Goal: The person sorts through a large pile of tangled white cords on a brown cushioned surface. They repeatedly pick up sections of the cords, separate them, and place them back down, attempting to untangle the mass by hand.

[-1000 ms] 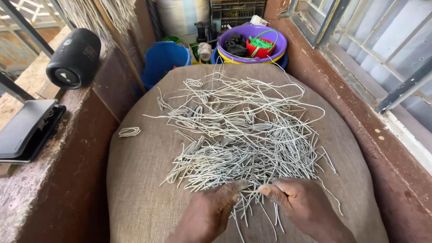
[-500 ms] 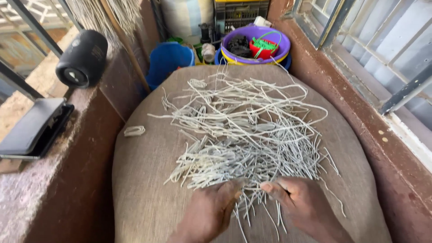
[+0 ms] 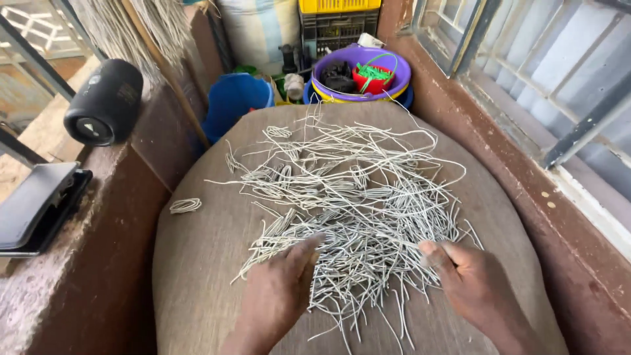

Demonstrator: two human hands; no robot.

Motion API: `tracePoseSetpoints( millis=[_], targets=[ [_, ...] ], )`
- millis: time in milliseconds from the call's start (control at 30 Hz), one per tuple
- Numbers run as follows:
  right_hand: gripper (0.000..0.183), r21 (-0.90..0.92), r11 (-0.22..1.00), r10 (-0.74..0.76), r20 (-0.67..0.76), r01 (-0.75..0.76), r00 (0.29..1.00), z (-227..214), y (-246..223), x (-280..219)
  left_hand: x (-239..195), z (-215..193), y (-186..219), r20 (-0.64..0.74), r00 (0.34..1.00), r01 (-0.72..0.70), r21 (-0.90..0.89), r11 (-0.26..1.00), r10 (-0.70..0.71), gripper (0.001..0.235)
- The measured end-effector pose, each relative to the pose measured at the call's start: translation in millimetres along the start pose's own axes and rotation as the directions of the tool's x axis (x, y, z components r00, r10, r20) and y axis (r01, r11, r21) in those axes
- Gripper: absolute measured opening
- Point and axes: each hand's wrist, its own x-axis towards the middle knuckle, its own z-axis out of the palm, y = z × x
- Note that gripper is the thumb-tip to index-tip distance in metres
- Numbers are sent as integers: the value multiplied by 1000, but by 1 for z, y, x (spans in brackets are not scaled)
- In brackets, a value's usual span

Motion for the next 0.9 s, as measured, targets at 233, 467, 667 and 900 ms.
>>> tracePoseSetpoints(
  millis=[233, 467, 667, 900],
  targets=[
    [28, -17, 957, -277, 248, 290, 928, 32, -1, -12, 14, 34, 40, 215, 976, -75, 207, 975, 29, 55],
    [43, -244, 885, -364, 172, 398, 915, 39, 3, -10, 2, 49, 33, 193, 975, -104, -28, 994, 107, 48],
    [45, -229, 857, -446, 117, 461, 887, 37, 2, -14, 6, 32, 42, -28, 988, -154, -57, 986, 153, 30],
    [49, 589, 576, -539, -247, 567, 805, 103, 15, -20, 5, 19, 76, -180, 981, -161, -589, 792, 66, 28]
  ],
)
